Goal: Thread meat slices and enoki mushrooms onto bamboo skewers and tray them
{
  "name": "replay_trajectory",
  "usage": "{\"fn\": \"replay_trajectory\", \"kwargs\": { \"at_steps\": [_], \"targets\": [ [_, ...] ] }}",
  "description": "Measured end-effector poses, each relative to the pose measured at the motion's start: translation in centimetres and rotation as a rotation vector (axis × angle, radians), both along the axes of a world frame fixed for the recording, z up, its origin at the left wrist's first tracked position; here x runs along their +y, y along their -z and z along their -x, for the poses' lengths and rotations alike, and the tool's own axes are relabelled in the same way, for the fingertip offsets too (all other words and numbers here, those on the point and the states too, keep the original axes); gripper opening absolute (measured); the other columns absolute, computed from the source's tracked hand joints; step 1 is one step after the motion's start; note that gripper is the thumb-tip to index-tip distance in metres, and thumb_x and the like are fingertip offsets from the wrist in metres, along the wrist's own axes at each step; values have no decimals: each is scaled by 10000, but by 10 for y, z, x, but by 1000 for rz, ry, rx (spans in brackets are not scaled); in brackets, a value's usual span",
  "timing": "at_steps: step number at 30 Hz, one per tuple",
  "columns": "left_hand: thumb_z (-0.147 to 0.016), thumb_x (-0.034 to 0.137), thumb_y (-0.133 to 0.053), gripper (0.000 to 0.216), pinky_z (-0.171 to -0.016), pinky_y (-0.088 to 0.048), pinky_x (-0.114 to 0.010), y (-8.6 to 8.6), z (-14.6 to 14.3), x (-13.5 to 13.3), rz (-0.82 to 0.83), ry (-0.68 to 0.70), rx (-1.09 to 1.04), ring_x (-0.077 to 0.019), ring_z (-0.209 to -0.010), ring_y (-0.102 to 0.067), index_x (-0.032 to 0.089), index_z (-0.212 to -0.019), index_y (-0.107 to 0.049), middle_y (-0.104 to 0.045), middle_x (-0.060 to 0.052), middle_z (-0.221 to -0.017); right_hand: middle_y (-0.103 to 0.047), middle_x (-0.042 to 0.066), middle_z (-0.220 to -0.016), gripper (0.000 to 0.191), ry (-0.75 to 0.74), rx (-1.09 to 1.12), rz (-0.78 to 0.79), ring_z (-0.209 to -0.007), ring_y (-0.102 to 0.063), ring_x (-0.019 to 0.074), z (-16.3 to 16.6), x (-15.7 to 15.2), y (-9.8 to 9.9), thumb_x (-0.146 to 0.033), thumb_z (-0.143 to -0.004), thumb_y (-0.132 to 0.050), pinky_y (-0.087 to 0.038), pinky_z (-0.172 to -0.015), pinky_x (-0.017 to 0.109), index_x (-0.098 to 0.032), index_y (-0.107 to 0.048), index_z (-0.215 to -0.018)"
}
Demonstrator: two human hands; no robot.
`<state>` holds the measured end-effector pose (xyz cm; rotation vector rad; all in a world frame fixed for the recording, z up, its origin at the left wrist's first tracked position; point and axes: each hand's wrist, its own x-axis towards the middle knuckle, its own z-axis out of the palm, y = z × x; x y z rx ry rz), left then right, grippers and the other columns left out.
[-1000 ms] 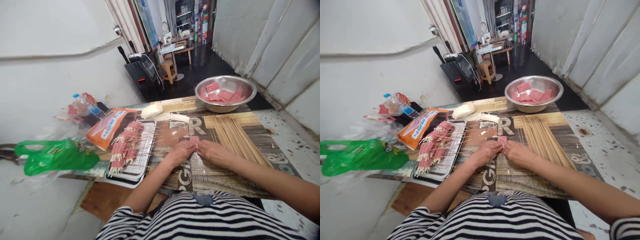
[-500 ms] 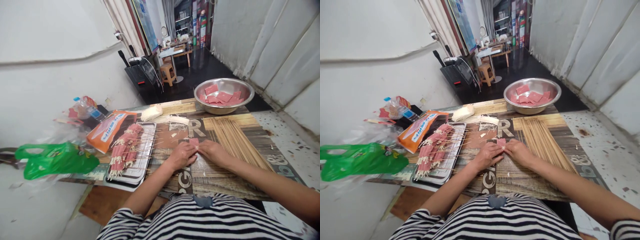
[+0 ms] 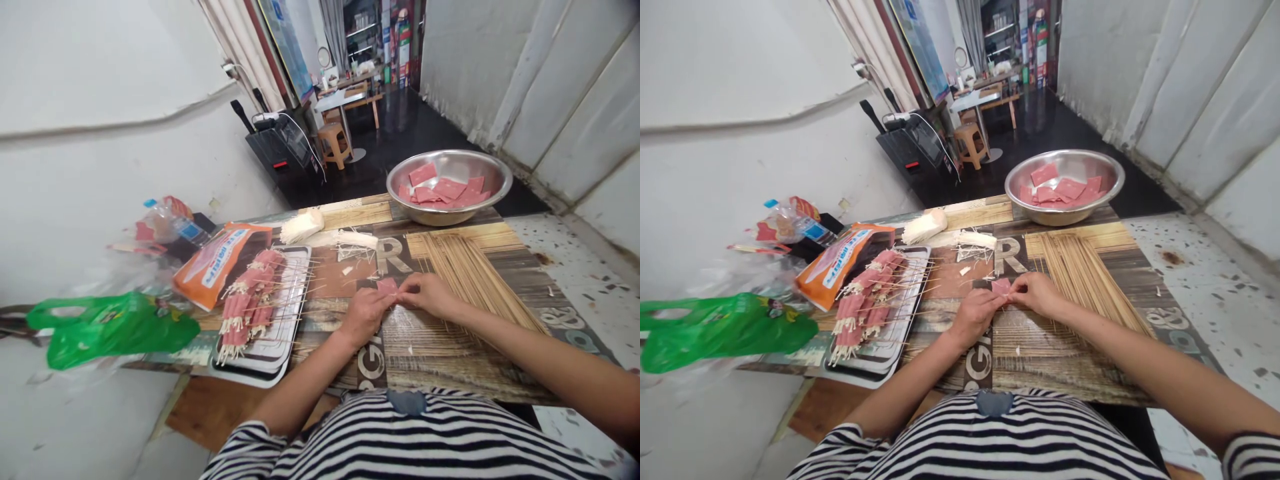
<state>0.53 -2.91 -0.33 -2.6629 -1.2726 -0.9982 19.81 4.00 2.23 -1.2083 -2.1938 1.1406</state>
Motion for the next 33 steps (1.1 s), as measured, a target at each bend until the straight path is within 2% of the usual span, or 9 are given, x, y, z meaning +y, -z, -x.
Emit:
{"fn": "replay_trajectory", "kwargs": {
  "at_steps": [5, 13, 16, 19, 21, 23, 25, 28, 33],
  "targets": [
    [-975, 206, -464, 258, -757, -509, -308, 8, -1, -2, -1, -49, 112, -175, -855, -617, 163, -1156, -642, -719, -85, -1010, -728, 5, -743, 105, -18, -137, 97, -729, -647, 175, 4, 9, -8, -287, -744, -707, -410, -632, 252, -194, -753, -736],
    [-980, 262, -468, 245, -753, -507, -301, 5, -6, -3, 113, -91, 71, -168, -843, -622, 185, -1100, -667, -710, -72, -982, -719, 10, -739, 180, -113, -187, -36, -674, -622, 165, 6, 14, 1, -333, -810, -640, -376, -581, 254, -194, -753, -798],
    [-977, 247, -473, 248, -767, -505, -299, 2, -7, -1, 124, -81, 37, -171, -883, -623, 221, -1130, -666, -705, -58, -1055, -719, 30, -815, 217, -118, -106, -251, -732, -615, 169, 1, 7, 8, -241, -868, -550, -423, -660, 269, -200, -737, -971],
    [-977, 245, -470, 248, -753, -510, -298, -2, -8, 1, 143, -84, 35, -171, -866, -626, 206, -1097, -684, -715, -65, -989, -700, 78, -917, 289, -183, -40, -648, -860, -590, 195, -7, -6, 13, -240, -944, -457, -451, -784, 325, -180, -675, -1122],
    [-983, 249, -452, 266, -748, -515, -302, -4, -8, 2, 146, -81, 38, -173, -846, -630, 181, -1013, -707, -719, -79, -921, -682, 109, -1002, 322, -285, -26, -876, -951, -564, 205, -10, -15, 15, -227, -983, -383, -454, -849, 352, -148, -642, -1156],
    [-984, 251, -444, 287, -757, -521, -310, -5, -8, 3, 133, -65, 19, -173, -838, -634, 170, -948, -717, -723, -87, -910, -668, 131, -1017, 344, -362, -57, -1025, -974, -542, 209, -10, -21, 17, -184, -996, -326, -458, -862, 361, -109, -639, -1119],
    [-976, 249, -463, 269, -767, -527, -316, -4, -7, 3, 99, -46, -31, -171, -830, -632, 170, -928, -716, -730, -81, -925, -660, 136, -946, 355, -387, -105, -1094, -917, -533, 210, -8, -23, 19, -155, -996, -303, -465, -830, 366, -86, -647, -1048],
    [-953, 236, -514, 209, -768, -530, -322, -1, -6, 1, 48, -44, -92, -172, -819, -612, 162, -933, -709, -734, -77, -926, -641, 120, -876, 344, -413, -158, -1074, -846, -520, 201, -5, -20, 21, -150, -996, -308, -460, -798, 365, -88, -646, -1006],
    [-946, 240, -524, 196, -754, -523, -329, -2, -7, -4, 46, -108, -4, -186, -826, -575, 141, -965, -693, -704, -98, -908, -645, 141, -986, 325, -429, -143, -1004, -936, -522, 215, 0, -14, 22, -149, -987, -324, -431, -871, 382, -67, -609, -1120]
  ]
}}
